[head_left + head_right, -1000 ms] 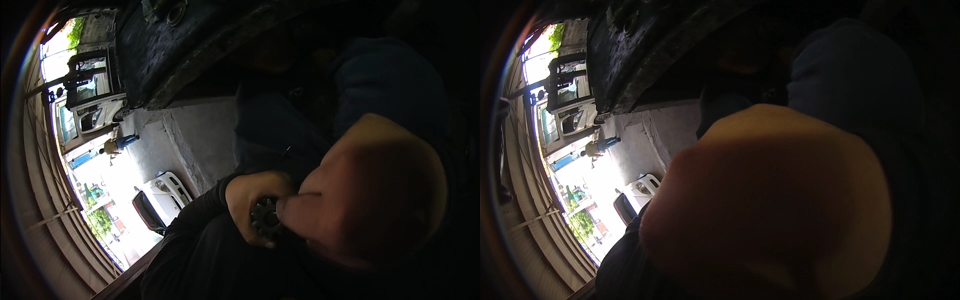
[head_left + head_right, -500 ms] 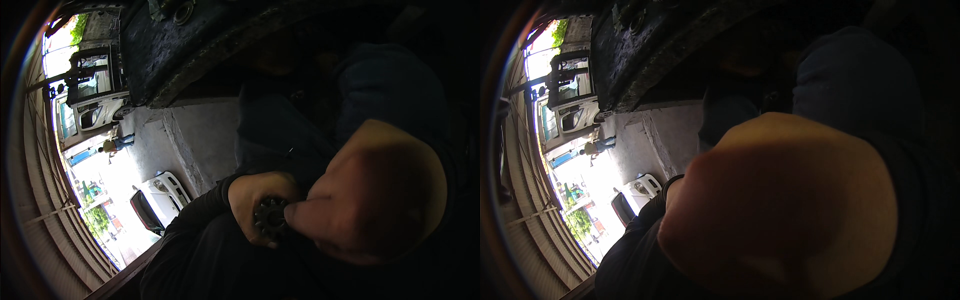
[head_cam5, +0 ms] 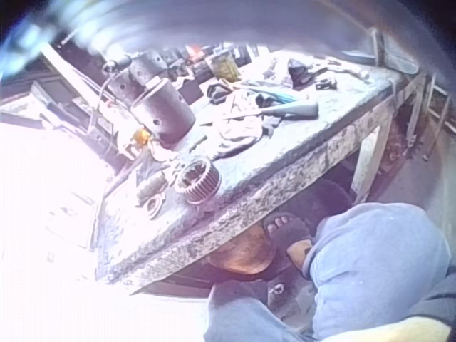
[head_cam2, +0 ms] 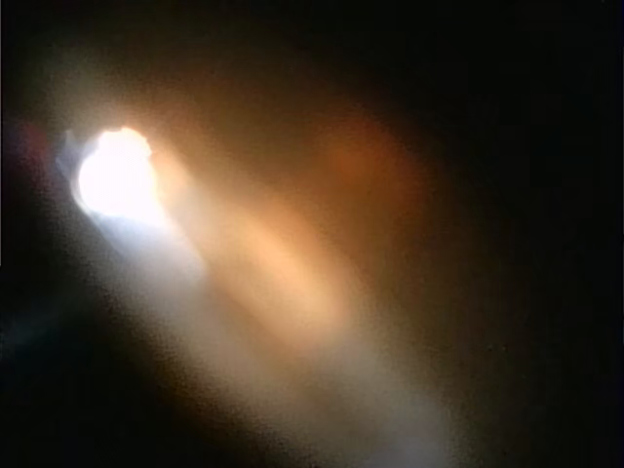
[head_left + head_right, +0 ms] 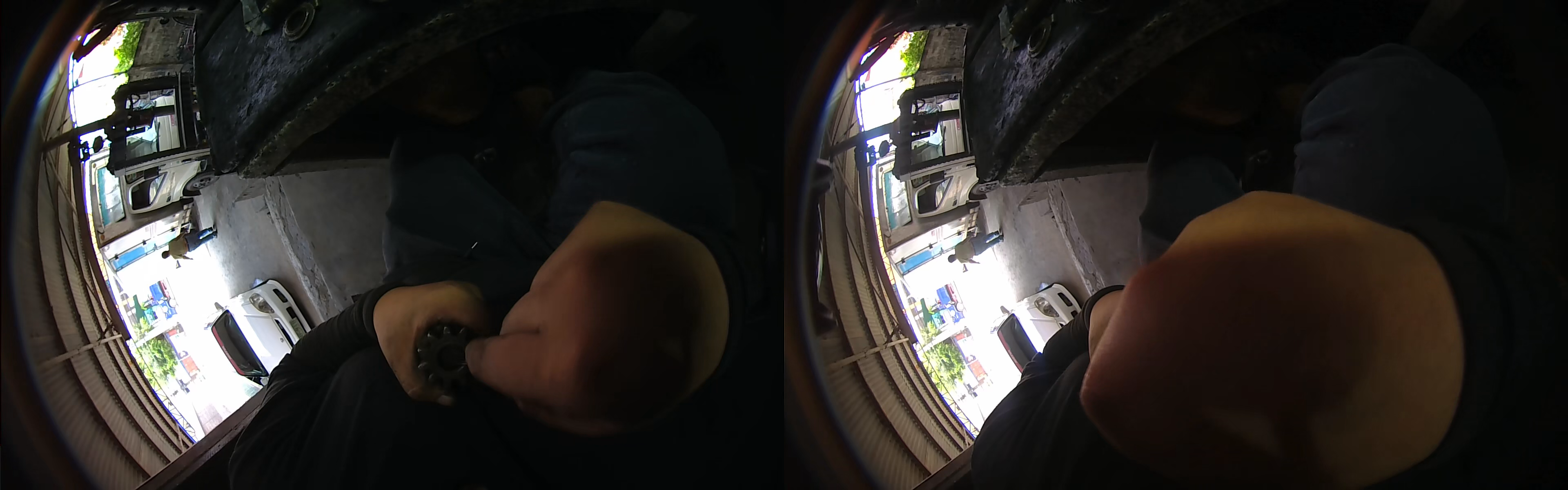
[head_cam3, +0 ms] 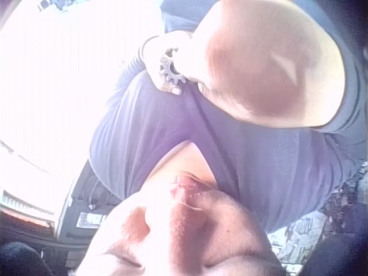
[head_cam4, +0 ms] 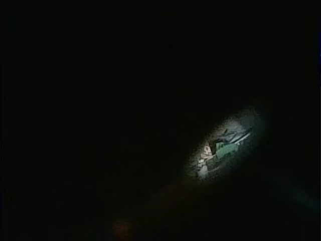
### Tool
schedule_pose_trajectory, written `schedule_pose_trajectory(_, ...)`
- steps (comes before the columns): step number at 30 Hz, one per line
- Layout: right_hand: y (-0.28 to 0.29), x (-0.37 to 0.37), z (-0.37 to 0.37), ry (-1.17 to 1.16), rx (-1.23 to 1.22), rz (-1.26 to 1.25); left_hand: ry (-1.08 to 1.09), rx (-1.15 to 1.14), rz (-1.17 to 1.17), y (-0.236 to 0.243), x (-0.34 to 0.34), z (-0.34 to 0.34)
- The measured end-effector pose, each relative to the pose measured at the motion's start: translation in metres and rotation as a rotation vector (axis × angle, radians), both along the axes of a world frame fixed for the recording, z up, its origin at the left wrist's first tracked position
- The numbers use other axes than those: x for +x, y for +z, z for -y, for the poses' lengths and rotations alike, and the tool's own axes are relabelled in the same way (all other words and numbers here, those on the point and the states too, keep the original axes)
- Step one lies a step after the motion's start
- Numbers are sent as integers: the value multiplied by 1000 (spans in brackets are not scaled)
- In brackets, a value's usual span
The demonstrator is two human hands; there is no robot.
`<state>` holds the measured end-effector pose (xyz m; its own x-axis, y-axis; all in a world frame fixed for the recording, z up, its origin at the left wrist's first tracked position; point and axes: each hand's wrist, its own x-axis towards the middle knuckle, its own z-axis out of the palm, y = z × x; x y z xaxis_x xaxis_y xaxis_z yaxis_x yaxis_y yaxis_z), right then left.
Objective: The person works at a cluttered workbench in a workshop, handling a small metal gear and using a thin metal tool to scrape or adjust its teeth. They repeatedly pick up and set down the gear and tool, occasionally wiping the gear with a cloth. Another person is visible in the background.
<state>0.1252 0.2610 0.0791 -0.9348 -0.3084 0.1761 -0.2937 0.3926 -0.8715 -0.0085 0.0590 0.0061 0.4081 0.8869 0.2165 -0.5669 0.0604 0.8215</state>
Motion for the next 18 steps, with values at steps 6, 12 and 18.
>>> schedule_pose_trajectory(6,15,-6,-4,-21,-91,5,48,-17,-2,2,1,1)
schedule_pose_trajectory(12,11,5,13,-24,270,-29,-7,-30,-26,5,-2,-1)
schedule_pose_trajectory(18,4,9,13,-93,203,11,-26,-67,-21,-1,0,5)
